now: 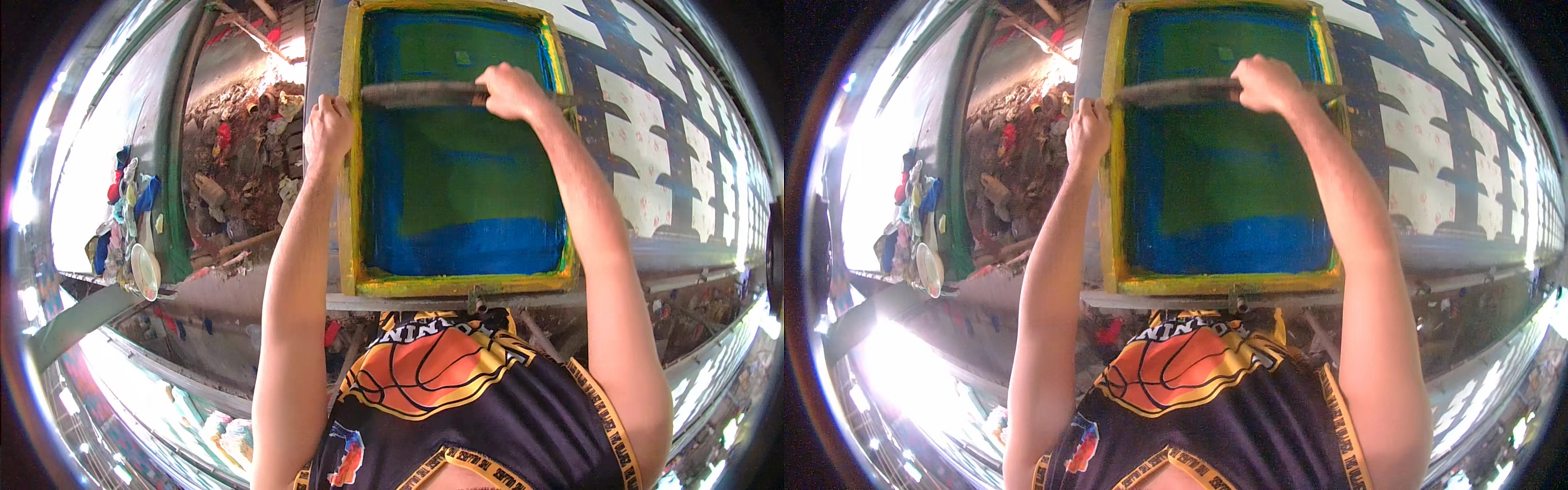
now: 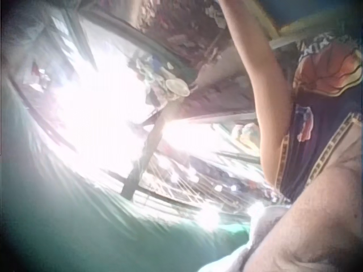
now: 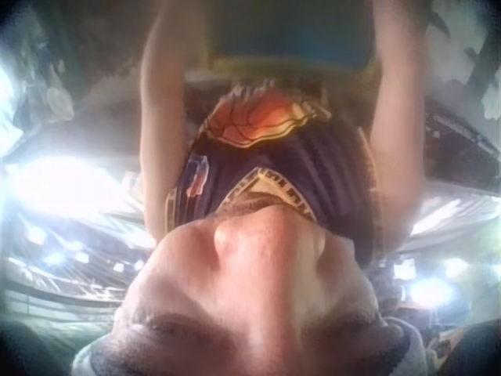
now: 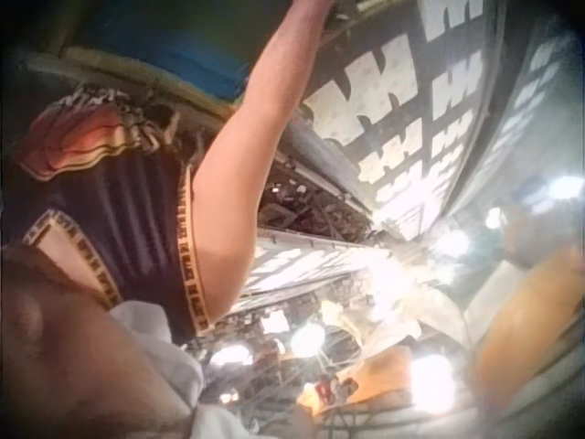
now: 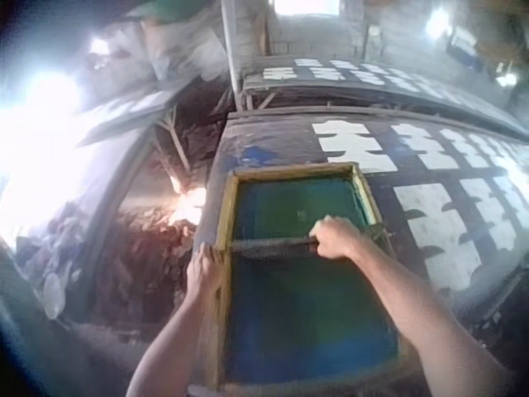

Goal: The person uses a squeegee to pull green ink across a screen printing frame placed over fabric on a long table. The person repeatedly repositions the frame and pulls the squeegee to apply ink to successive sections of the fabric.

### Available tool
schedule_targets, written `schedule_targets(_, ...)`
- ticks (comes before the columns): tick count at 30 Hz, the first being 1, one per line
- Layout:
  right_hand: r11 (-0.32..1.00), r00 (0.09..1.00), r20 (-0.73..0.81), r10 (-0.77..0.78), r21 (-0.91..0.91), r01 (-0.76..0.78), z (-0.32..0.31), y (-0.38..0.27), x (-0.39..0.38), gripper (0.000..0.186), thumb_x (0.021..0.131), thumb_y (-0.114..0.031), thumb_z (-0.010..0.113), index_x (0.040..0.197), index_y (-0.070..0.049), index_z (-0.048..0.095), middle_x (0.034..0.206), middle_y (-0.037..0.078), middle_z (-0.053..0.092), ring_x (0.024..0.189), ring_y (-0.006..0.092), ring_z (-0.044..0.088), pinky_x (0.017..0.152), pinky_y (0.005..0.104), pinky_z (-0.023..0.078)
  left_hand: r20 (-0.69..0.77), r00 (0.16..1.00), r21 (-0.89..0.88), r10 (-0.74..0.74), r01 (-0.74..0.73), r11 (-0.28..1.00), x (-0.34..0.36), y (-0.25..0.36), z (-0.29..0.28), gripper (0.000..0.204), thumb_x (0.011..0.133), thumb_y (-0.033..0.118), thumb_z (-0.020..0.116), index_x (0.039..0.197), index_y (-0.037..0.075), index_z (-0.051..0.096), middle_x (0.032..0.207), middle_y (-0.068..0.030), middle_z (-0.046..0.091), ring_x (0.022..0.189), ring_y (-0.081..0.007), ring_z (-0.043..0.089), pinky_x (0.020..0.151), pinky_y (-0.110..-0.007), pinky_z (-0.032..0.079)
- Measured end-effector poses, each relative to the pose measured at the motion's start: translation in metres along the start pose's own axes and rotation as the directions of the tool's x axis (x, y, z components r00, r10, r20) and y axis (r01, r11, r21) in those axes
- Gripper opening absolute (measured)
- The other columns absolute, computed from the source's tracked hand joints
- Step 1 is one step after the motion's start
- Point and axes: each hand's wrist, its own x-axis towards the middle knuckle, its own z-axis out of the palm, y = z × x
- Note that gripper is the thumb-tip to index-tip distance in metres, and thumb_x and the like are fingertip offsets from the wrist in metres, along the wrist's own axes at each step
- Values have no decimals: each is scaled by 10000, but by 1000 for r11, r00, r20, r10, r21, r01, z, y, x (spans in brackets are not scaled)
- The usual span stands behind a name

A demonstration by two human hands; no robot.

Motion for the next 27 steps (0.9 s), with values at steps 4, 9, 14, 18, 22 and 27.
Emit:
schedule_targets(4, 999, 996, -89, -20, 37, 24, 37, -46, -109, 305, 841, -62, 707, 1076, -179, 864, 980, 178, 826, 907, 381, 812, 862, 519, 661, 2, 1000, -26, 17, -17, 1000, 0, -5, 1, 498, 1144, 447, 418, 1189, 8, 649, 1160, -314, 729, 1124, -508, 705, 972, -583, 572)
schedule_targets(9, 1000, 992, -120, 27, 19, -24, 82, -112, -232, 159, 830, -41, 725, 968, -91, 786, 965, 131, 788, 954, 330, 793, 817, 488, 654, 32, 999, 3, 29, -29, 1000, -2, -5, 2, 529, 1121, 496, 470, 1262, 14, 634, 1245, -300, 713, 1146, -494, 715, 986, -587, 573)
schedule_targets(14, 996, 974, -227, -5, 89, 26, 92, -140, -278, 323, 800, -15, 729, 1099, -103, 814, 1019, 97, 800, 1004, 302, 787, 824, 469, 642, 36, 999, -16, 37, -37, 999, -9, -6, -1, 540, 1115, 505, 467, 1297, 22, 625, 1271, -294, 706, 1183, -488, 702, 1022, -588, 555)
schedule_targets(18, 996, 994, -105, 17, 89, -8, 77, -134, -271, 431, 780, -12, 724, 1186, -114, 825, 1068, 100, 816, 1000, 314, 791, 851, 470, 639, 43, 999, -1, 33, -33, 999, -9, -6, -3, 543, 1109, 501, 454, 1309, 28, 627, 1295, -308, 709, 1197, -494, 701, 1034, -587, 550)
schedule_targets(22, 999, 1000, -26, 12, 52, -11, 68, -132, -274, 343, 772, -53, 747, 1099, -125, 822, 992, 104, 806, 933, 328, 798, 813, 474, 650, -14, 997, 70, 75, -74, 995, -9, -8, 1, 523, 1089, 518, 510, 1321, 68, 643, 1171, -282, 767, 1124, -485, 738, 982, -586, 575)
schedule_targets(27, 994, 997, -49, -58, 88, 62, 83, -131, -299, 285, 789, -65, 762, 1072, -93, 784, 1008, 106, 790, 1002, 338, 788, 867, 504, 638, -12, 1000, 112, 2, 0, 994, 4, -13, 7, 573, 1032, 588, 630, 1314, 92, 683, 1152, -242, 788, 1108, -446, 754, 957, -544, 586)
